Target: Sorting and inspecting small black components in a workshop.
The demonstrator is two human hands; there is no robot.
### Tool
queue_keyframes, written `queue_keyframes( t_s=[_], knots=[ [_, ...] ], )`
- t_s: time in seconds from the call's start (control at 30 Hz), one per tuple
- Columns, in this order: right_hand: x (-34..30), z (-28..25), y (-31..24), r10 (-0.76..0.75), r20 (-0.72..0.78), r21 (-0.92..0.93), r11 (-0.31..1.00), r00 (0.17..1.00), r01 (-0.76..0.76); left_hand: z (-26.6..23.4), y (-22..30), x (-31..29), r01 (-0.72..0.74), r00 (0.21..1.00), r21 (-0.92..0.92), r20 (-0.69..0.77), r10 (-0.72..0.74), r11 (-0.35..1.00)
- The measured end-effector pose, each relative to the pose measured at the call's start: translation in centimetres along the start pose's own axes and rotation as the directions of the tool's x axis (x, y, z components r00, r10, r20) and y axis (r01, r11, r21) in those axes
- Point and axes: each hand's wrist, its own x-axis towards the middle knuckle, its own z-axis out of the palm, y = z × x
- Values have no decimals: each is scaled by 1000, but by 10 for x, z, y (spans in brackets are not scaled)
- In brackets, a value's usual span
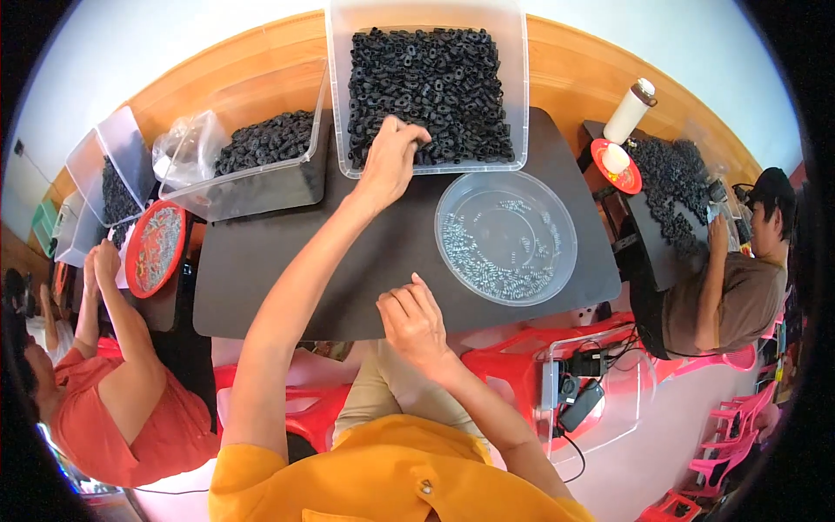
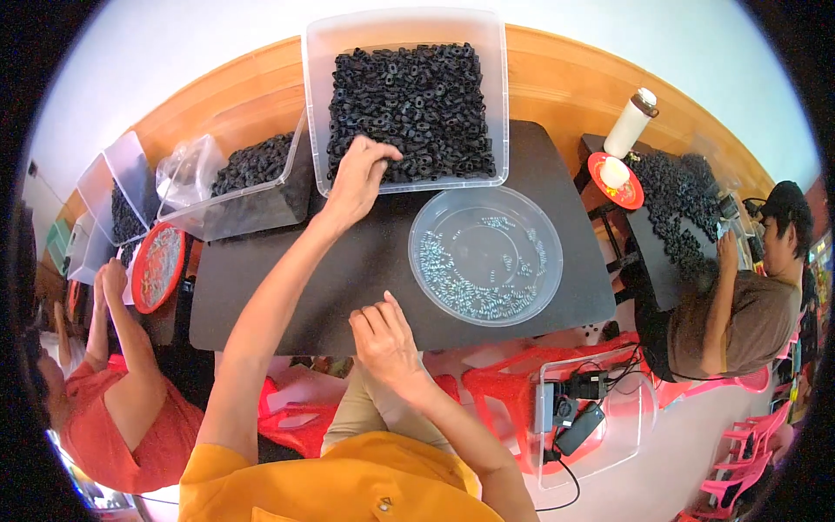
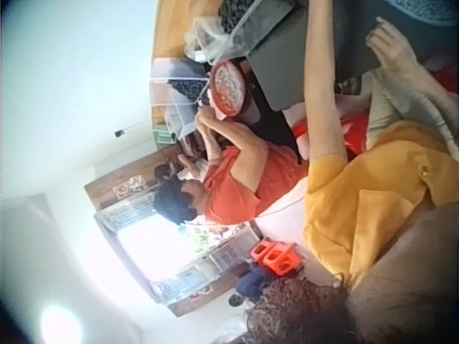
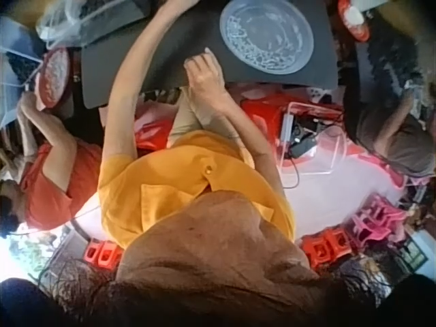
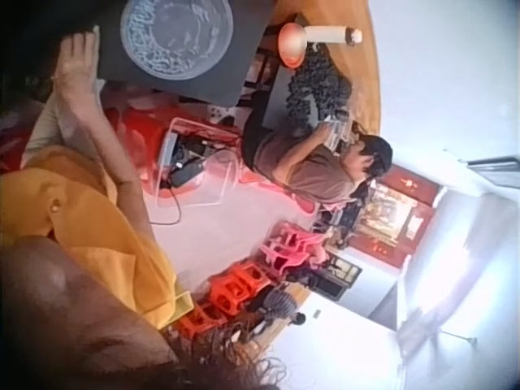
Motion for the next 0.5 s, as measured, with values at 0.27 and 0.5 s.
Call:
queue_keyframes(
  t_s=[0.27, 0.5],
  knots=[
    [42, -83, 48, 346, -106, 11, 938, 932, -347, 0, 0, -104, 479, 872, -478, 358, -335, 736],
    [68, -52, 159, 485, 188, -369, 841, 854, -396, -9, -30, -107, 569, 817, -641, 509, -270, 515]
  ],
)
